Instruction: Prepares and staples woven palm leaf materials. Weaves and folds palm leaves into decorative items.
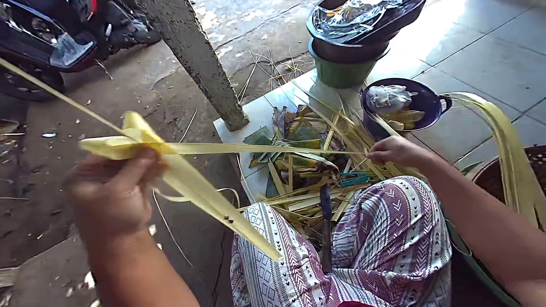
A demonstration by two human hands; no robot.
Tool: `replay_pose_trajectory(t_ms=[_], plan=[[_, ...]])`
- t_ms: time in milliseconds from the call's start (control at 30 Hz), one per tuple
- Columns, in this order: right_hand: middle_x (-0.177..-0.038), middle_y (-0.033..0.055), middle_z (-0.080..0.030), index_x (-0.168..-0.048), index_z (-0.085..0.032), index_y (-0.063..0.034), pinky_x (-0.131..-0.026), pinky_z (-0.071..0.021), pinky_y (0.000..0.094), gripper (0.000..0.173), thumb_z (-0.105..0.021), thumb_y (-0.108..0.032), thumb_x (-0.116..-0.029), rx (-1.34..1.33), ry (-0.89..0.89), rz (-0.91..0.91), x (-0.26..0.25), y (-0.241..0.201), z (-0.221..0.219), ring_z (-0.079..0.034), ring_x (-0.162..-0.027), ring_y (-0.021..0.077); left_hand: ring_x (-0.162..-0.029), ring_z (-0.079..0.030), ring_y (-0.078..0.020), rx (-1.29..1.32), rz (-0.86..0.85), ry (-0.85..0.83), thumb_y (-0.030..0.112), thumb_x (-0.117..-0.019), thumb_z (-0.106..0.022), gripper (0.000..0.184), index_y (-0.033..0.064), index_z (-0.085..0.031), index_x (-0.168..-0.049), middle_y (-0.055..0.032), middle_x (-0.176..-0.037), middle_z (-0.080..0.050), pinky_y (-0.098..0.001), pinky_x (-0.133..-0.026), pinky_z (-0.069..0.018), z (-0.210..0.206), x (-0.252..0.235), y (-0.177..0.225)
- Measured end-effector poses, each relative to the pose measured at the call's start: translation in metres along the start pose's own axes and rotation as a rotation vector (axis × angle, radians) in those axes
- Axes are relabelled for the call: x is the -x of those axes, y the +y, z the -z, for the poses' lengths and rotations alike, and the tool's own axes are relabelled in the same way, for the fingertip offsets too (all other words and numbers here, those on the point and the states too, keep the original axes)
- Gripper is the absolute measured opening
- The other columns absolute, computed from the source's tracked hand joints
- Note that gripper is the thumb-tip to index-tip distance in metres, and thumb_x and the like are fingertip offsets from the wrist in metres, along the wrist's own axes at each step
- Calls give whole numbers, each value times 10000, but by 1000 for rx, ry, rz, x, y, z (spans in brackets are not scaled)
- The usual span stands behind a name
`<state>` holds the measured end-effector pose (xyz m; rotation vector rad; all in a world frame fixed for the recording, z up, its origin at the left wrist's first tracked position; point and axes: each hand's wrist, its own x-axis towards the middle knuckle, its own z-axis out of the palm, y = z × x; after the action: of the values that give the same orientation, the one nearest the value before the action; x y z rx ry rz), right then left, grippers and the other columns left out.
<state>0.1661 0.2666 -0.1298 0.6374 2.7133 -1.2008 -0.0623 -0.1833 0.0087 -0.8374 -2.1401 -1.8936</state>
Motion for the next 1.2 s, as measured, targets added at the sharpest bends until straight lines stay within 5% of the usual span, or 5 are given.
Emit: replay_pose_trajectory(t_ms=[333, 500, 633, 800, 1200], plan=[[-1459, 332, -477, -1470, -465, 39, -1017, -447, 682, 702, -781, -241, -910, 695, -426, -175, -66, 29, -102, -527, -1289, 526, -630, -656, -29, 316, 265, -44, -66, -966, -558, 179, 69, -674, -950, 38, -758, -704, -205, -612, -581, -76, 0, 16], [-1165, 263, -619, -1381, -474, 93, -900, -518, 471, 396, -479, -116, -1045, -294, -27, -264, -57, 55, -64, -638, -1006, 309, -602, -647, -39, 365, 211, -98, -95, -932, -583, 166, 44, -668, -901, 13, -704, -690, -203, -611, -575, -80, 2, 33], [-902, -31, -711, -1179, -547, -106, -653, -605, 305, 384, -518, -317, -860, -1043, 227, 196, -14, -23, -27, -694, -710, 112, -622, -657, -43, 372, 179, -184, -86, -889, -618, 146, 38, -694, -897, 12, -709, -698, -207, -638, -581, -91, 9, 47], [-913, -70, -645, -1257, -581, -52, -648, -515, 176, 816, -498, -777, -891, -377, 314, 613, 47, -156, 1, -585, -722, -31, -634, -668, -35, 365, 198, -265, -61, -896, -636, 103, 32, -678, -889, 31, -707, -691, -212, -653, -592, -125, 21, 64], [-1047, 60, -633, -1142, -644, -83, -749, -516, 425, 642, -481, -675, -953, 265, 137, 630, 78, -229, 17, -622, -889, 173, -733, -686, -22, 350, 69, -331, -22, -902, -671, 60, -6, -675, -959, 30, -801, -701, -210, -724, -596, -129, 42, 73]])
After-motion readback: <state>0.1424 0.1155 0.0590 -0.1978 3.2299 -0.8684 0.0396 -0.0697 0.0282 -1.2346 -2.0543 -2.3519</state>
